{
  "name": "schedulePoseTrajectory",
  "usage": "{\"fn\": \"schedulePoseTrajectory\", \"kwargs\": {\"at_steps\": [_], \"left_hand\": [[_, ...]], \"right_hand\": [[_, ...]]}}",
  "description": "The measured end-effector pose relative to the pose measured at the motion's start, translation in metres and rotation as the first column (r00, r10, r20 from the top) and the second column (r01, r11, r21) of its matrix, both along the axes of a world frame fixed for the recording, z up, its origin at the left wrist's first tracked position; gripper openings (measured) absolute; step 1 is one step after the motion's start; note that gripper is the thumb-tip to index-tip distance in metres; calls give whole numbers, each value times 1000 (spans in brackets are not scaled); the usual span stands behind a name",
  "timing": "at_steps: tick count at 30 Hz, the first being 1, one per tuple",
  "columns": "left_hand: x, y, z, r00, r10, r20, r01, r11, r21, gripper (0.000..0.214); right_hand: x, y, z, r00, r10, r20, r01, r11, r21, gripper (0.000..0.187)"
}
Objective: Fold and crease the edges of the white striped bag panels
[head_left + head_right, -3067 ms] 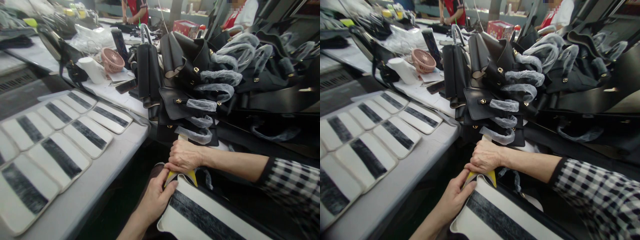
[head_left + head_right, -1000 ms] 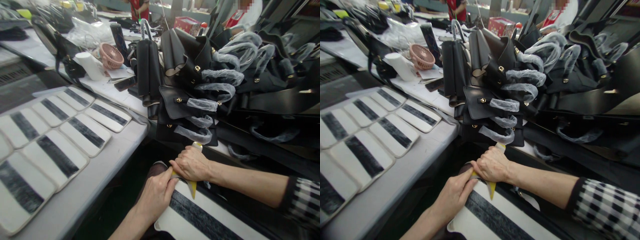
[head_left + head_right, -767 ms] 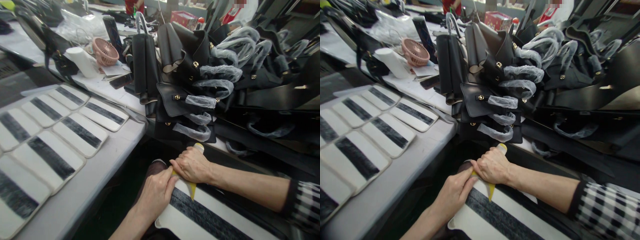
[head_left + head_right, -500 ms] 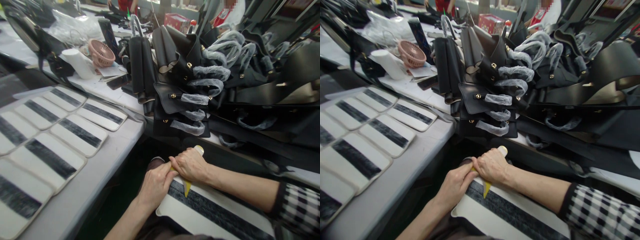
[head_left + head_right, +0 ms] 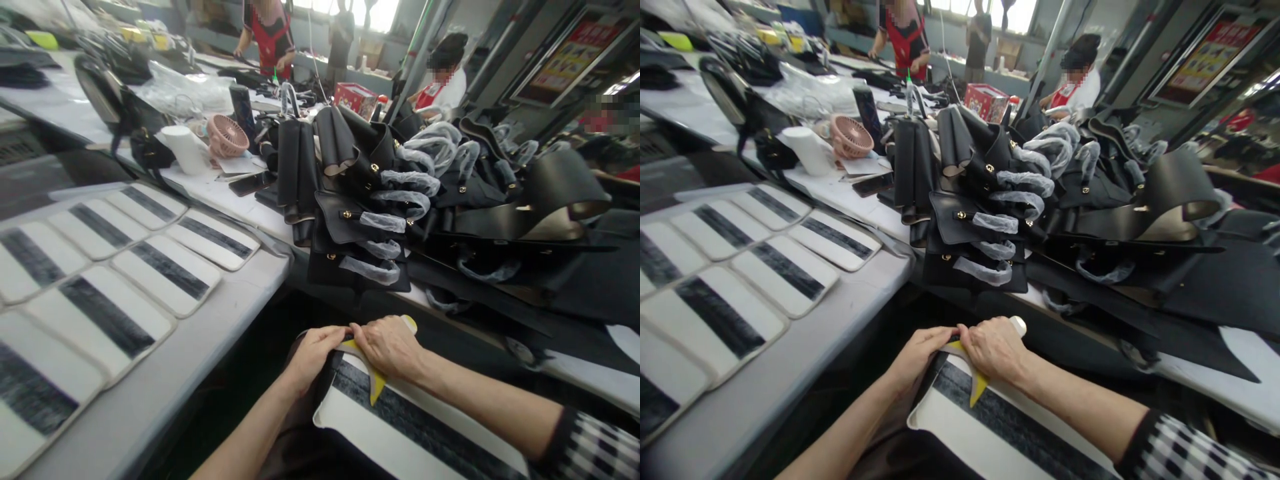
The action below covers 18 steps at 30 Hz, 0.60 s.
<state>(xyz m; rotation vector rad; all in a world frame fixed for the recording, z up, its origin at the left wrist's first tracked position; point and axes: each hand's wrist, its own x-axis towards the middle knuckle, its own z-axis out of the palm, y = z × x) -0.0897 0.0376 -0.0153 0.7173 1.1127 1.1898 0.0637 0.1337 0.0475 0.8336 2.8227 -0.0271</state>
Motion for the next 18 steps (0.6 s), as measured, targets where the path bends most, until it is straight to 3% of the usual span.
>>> {"fn": "schedulePoseTrajectory", "kwargs": {"at_steps": [5,12,15,18], "left_hand": [[-8,9,-6,993,-108,45,109,993,-39,38],[-11,23,2,966,-258,2,257,965,-53,35],[-12,25,4,960,-277,-43,274,960,-65,36],[-12,25,7,956,-280,-87,273,958,-86,38]], "right_hand": [[4,2,0,1000,-26,-2,26,999,-33,64],[7,3,-2,996,-94,-3,92,982,-168,65],[20,12,-5,985,-175,-8,166,946,-279,66],[44,27,-8,948,-318,-4,288,862,-417,70]]}}
